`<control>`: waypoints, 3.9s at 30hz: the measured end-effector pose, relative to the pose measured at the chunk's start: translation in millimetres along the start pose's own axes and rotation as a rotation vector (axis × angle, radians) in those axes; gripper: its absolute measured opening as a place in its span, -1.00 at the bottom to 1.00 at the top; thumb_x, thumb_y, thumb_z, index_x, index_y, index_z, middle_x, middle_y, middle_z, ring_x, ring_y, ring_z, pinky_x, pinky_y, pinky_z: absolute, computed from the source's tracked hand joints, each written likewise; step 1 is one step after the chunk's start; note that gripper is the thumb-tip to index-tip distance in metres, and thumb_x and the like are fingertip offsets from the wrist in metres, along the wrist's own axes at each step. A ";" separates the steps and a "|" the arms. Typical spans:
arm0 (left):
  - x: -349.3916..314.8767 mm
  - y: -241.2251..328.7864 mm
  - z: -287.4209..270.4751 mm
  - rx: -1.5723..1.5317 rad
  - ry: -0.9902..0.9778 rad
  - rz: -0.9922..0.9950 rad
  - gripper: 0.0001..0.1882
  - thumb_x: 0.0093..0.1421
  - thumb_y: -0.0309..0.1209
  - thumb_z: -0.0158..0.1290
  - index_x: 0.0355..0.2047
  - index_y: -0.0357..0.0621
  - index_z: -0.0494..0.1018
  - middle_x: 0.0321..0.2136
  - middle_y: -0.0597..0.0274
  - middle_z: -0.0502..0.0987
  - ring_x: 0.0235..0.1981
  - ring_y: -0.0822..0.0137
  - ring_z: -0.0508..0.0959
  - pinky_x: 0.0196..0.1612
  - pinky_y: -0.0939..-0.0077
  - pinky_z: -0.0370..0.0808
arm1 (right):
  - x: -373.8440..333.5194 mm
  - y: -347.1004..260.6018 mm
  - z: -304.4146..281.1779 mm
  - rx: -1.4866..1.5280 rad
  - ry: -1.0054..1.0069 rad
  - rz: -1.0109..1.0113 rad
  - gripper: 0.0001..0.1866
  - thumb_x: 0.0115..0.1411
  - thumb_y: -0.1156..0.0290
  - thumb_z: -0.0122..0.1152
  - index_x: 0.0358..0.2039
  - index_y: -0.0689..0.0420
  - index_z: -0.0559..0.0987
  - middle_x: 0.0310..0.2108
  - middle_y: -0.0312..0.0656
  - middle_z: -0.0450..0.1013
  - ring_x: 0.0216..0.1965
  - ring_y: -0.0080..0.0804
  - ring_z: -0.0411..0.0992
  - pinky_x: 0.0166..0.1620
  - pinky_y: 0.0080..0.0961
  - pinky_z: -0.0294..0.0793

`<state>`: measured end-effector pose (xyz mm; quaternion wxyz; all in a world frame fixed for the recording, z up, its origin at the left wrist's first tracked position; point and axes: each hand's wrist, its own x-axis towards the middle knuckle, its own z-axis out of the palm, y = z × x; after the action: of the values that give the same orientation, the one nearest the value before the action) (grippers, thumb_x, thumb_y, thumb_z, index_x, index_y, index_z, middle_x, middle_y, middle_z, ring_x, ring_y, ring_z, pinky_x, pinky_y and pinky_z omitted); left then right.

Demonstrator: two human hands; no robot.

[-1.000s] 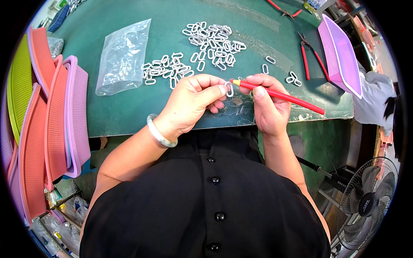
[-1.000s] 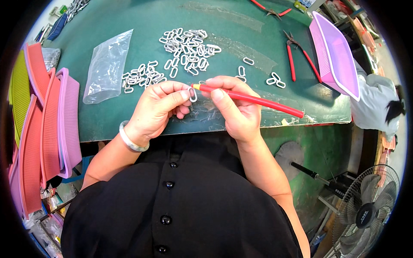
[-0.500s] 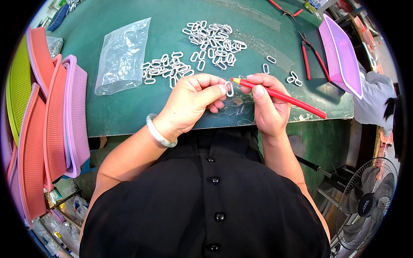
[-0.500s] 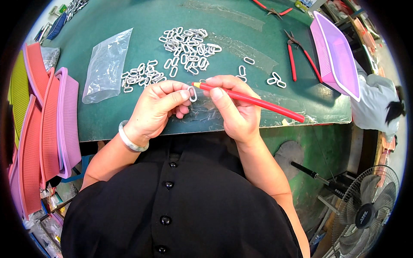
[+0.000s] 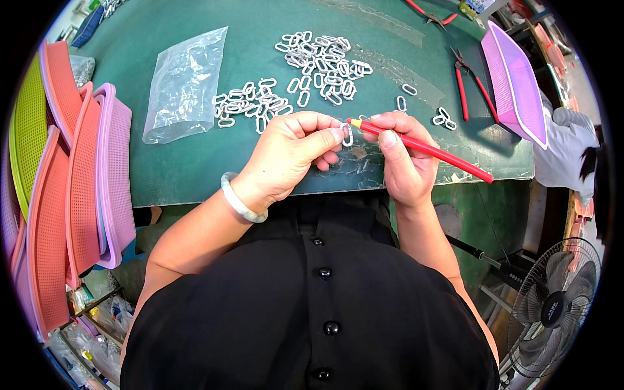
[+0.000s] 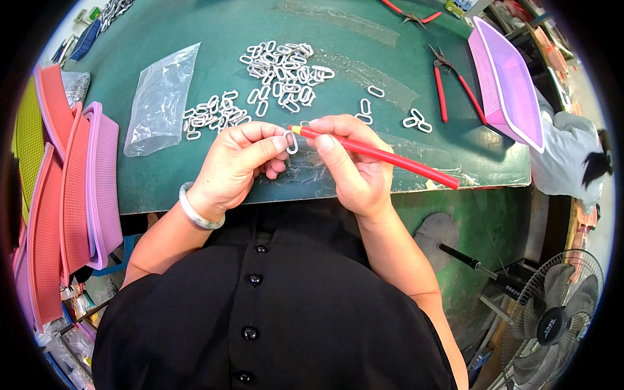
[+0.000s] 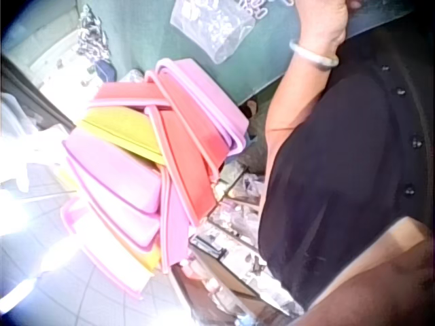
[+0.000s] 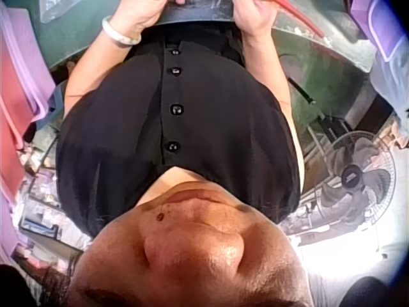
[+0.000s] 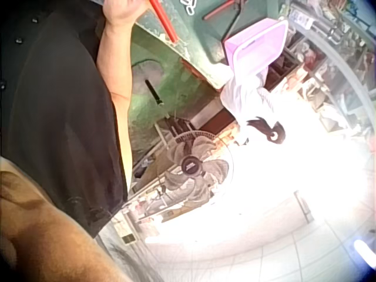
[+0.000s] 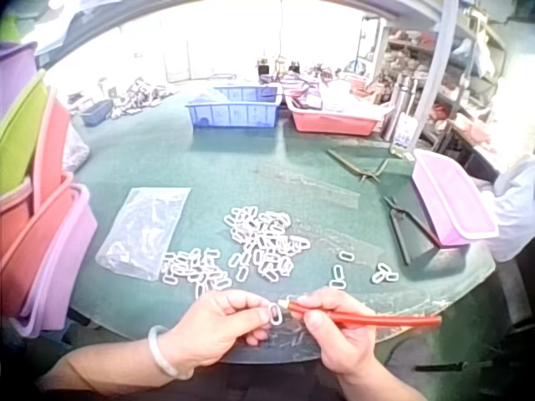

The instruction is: The person uses a red pencil-like tool to manipulate small silver metal clasps on a green workbench. They repeatedly pick up clasps, apply the tool to the edges, and place them into a clear plastic bag. The process involves handling the clasps one by one and organizing them into the bag.

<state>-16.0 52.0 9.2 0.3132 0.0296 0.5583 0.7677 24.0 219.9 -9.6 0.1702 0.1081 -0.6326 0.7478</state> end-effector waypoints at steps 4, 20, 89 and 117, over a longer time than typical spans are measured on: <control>-0.4 0.2 0.3 -0.001 -0.003 0.005 -0.89 0.10 -0.44 0.02 -0.38 -0.20 0.47 -0.58 0.34 0.47 -0.61 0.59 0.41 -0.52 0.77 0.34 | -0.3 -0.4 -0.6 -0.009 -0.007 0.009 -0.86 0.11 0.54 0.01 -0.31 0.29 0.45 -0.41 -0.27 0.40 -0.48 -0.72 0.26 -0.41 -0.79 0.22; 0.7 -0.1 -2.1 -0.041 -0.005 -0.038 -0.87 0.10 -0.42 0.02 -0.37 -0.22 0.46 -0.58 0.33 0.47 -0.61 0.57 0.42 -0.53 0.75 0.35 | -1.3 -2.7 1.7 -0.054 -0.021 0.017 -0.88 0.09 0.58 0.01 -0.33 0.32 0.45 -0.42 -0.23 0.40 -0.44 -0.66 0.31 -0.38 -0.75 0.28; 1.4 -0.1 -0.3 -0.009 0.015 -0.020 -0.88 0.10 -0.44 0.01 -0.38 -0.21 0.47 -0.57 0.34 0.48 -0.62 0.56 0.43 -0.54 0.75 0.34 | 8.9 -5.2 3.4 -0.343 -0.086 -0.231 -0.88 -0.07 0.67 0.08 -0.46 0.27 0.50 -0.50 -0.15 0.43 -0.50 -0.44 0.37 -0.44 -0.61 0.35; 0.8 -0.4 -0.4 -0.007 0.007 -0.019 -0.88 0.09 -0.43 0.02 -0.39 -0.22 0.47 -0.58 0.35 0.46 -0.62 0.58 0.41 -0.55 0.76 0.33 | 10.3 -5.1 -0.9 -0.378 -0.133 -0.277 -0.88 -0.09 0.68 0.07 -0.47 0.29 0.50 -0.51 -0.14 0.43 -0.51 -0.44 0.36 -0.44 -0.61 0.33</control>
<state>-16.6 52.1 8.4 0.3184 0.0205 0.5570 0.7668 16.6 222.8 -1.3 0.2463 0.2090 -0.7503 0.5768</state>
